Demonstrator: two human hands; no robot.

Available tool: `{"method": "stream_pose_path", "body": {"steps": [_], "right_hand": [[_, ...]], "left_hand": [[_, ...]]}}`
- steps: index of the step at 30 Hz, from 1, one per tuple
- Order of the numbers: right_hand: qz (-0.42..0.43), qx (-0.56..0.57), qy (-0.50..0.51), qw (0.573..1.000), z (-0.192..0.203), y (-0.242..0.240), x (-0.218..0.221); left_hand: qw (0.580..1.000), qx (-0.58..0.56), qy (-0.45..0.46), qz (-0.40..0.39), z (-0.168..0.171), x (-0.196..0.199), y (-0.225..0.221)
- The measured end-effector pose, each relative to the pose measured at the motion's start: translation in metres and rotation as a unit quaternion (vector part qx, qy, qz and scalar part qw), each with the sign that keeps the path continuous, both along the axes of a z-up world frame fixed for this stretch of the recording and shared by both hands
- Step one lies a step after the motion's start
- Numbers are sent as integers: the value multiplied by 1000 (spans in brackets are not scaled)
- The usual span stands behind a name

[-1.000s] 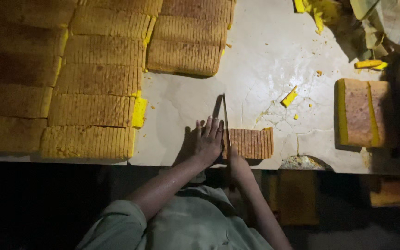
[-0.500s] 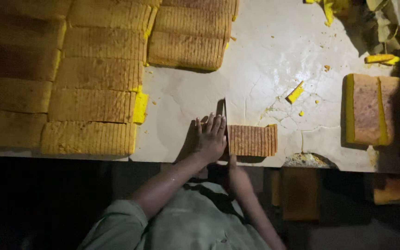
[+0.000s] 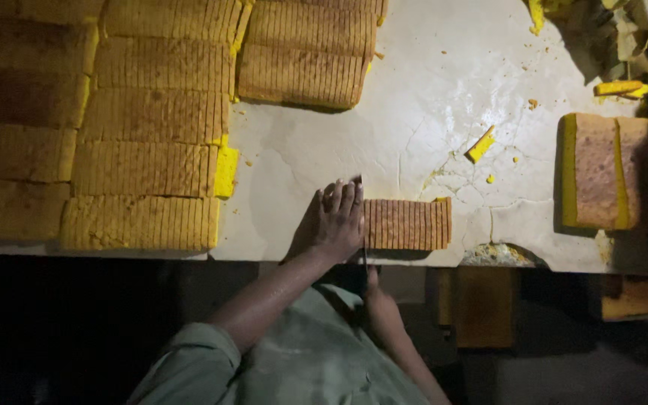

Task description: The person removes a rectangular yellow food block from a metal tray, unwraps it from a leaf, and places it on a worktable. Using a long knife, the person slices the block into strips and then into smaller rectangular pieces, arranging them on the table.

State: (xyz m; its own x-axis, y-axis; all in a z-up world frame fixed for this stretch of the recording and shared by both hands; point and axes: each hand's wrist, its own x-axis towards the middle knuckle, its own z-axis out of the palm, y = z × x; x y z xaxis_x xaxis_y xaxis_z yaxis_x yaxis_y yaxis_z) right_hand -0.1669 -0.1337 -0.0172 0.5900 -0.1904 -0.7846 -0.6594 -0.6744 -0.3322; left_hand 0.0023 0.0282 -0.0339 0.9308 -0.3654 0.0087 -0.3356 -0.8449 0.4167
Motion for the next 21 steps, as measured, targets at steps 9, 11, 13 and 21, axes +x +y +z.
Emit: {"method": "stream_pose_path", "body": {"steps": [9,11,13,21], "right_hand": [[207,19,-238,949,43,36,103],[-49,48,82,994,70,41,70],[-154,80,47,984,86,38,35],[248,-75,-75,963,18,28,60]], "left_hand": [[999,0,-45,7,-21,-7,6],[998,-62,-2,6,-11,-3,10],[995,-94,35,0,-3,-2,11],[980,-196,-32,16,-46,-7,0]]}}
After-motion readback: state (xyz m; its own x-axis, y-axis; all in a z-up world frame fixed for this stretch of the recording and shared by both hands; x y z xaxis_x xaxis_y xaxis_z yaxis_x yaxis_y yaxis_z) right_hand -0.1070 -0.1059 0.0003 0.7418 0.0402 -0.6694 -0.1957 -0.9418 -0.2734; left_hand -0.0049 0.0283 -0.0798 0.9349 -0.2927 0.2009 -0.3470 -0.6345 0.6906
